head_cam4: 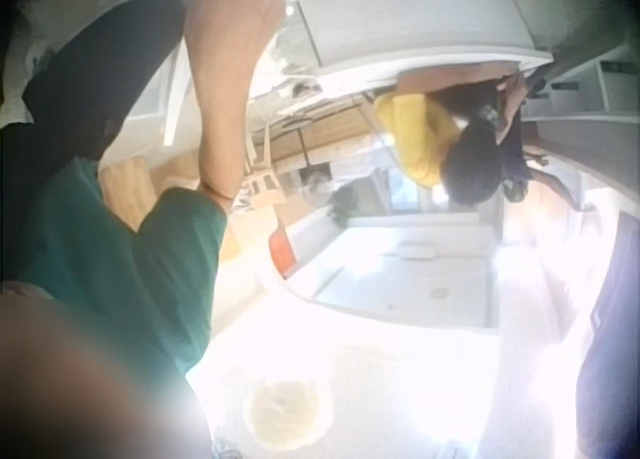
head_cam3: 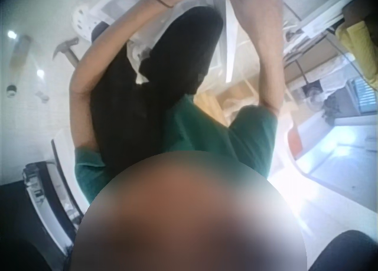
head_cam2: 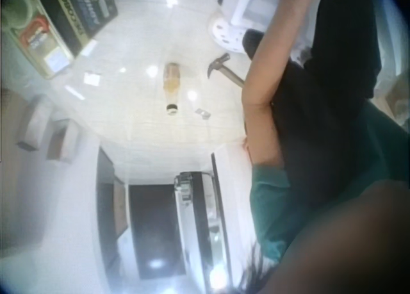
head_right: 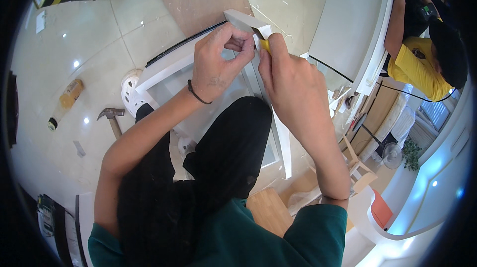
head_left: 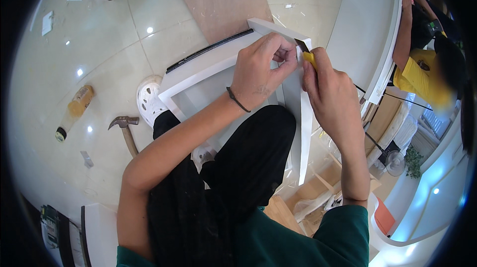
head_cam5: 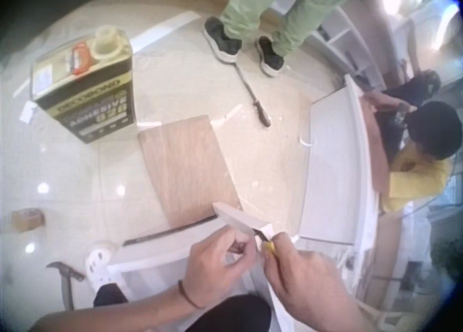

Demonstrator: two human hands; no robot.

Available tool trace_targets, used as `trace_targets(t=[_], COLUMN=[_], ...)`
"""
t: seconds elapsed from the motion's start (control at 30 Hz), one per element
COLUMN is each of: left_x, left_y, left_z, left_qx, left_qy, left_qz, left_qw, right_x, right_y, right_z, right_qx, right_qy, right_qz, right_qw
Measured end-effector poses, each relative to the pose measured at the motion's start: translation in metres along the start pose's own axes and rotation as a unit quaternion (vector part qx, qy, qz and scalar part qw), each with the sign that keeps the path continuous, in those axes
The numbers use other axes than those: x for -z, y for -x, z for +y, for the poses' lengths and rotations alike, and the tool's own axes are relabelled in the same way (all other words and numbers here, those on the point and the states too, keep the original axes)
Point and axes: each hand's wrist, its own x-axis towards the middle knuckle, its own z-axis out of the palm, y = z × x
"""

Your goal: The person sits on the floor and uses a utility knife to trim excess edge banding from a white furniture frame. They then switch to scissors to cut and refine the edges of the banding.

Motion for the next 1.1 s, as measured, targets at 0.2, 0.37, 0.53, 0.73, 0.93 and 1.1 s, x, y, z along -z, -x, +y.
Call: trace_targets(t=[0.2, 0.37, 0.53, 0.73, 0.93, 1.1], left_x=[0.001, -0.001, -0.003, -0.002, -0.002, -0.001], left_y=[0.0, 0.0, 0.001, 0.002, 0.002, 0.002], left_z=[0.0, -0.001, -0.001, 0.002, 0.005, 0.007], left_qx=[0.001, -0.013, -0.008, 0.015, 0.054, 0.09], left_qy=[0.008, 0.003, 0.006, 0.01, 0.013, 0.029], left_qz=[-0.004, 0.006, 0.009, 0.006, 0.01, -0.001], left_qw=[1.0, 1.0, 1.0, 1.0, 0.998, 0.995], right_x=[-0.001, -0.001, 0.003, 0.005, 0.008, 0.015], right_y=[0.001, 0.0, -0.005, -0.009, -0.012, -0.017], right_z=[-0.003, -0.008, -0.008, -0.007, -0.007, -0.006], right_qx=[0.006, 0.001, -0.031, -0.036, -0.007, -0.023], right_qy=[0.029, 0.044, -0.007, -0.032, -0.029, -0.04], right_qz=[0.011, -0.002, -0.056, -0.068, -0.066, -0.103], right_qw=[0.999, 0.999, 0.998, 0.997, 0.997, 0.994])
